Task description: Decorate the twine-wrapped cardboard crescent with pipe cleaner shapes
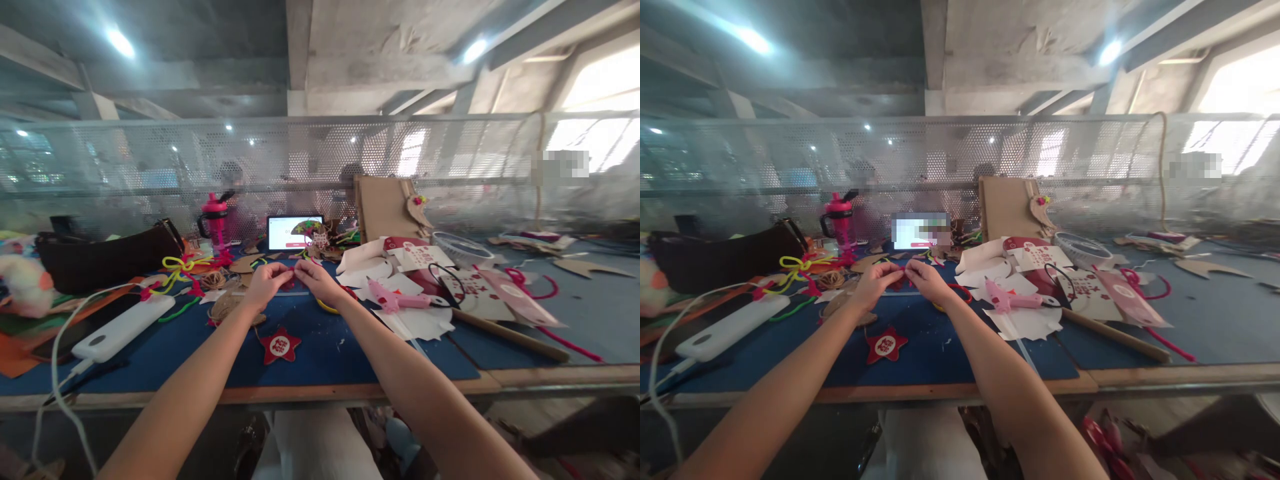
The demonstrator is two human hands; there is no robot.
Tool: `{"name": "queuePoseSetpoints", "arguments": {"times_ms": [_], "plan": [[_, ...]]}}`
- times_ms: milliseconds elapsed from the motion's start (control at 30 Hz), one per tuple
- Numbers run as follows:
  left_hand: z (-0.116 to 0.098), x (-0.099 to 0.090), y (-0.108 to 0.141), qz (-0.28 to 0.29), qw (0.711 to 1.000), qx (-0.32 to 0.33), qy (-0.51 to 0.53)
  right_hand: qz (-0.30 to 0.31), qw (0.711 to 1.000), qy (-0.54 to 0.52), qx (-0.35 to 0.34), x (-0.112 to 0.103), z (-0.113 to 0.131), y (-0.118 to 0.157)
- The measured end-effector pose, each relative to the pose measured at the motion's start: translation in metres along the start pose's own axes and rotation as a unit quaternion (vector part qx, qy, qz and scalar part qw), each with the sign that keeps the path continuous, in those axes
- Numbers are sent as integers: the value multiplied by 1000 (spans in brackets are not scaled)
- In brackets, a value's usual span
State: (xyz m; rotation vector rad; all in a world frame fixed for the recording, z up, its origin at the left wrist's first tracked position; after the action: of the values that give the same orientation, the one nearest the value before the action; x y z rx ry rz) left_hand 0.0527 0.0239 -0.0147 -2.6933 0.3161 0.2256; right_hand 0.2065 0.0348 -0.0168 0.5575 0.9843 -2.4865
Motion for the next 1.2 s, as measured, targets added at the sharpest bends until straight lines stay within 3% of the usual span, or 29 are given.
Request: {"name": "queuePoseSetpoints", "arguments": {"times_ms": [167, 300, 400, 767, 1000, 1200], "plan": [[3, 3, -2, 0, 992, -49, 113, -32, 995, 84, -51, -1, 5, 0], [2, 4, -1, -14, 990, -37, 135, -28, 999, 27, -16, -2, -1, 0], [2, 6, -1, -28, 990, -25, 134, -31, 999, -7, 5, -3, -4, 1], [-2, -1, 0, -4, 999, 3, 34, -12, 998, 54, -4, -6, -2, 0], [-1, 1, -1, -51, 998, 34, 16, -4, 986, -110, 124, 2, -12, -2], [4, -2, -3, -70, 992, 77, -72, 7, 962, -232, 143, 6, -4, 0]]}}
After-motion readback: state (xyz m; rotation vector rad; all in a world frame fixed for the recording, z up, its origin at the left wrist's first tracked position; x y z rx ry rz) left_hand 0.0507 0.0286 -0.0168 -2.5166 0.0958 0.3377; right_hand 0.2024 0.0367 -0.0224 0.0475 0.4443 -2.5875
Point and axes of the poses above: each hand's wrist, its own y-axis away from the middle knuckle, its own x-axis out of the palm, z = x × y, the point moved 1 cm from there along -y, towards the middle knuckle, and after that the axes turned 4 degrees about z, right-handed, at the moved point
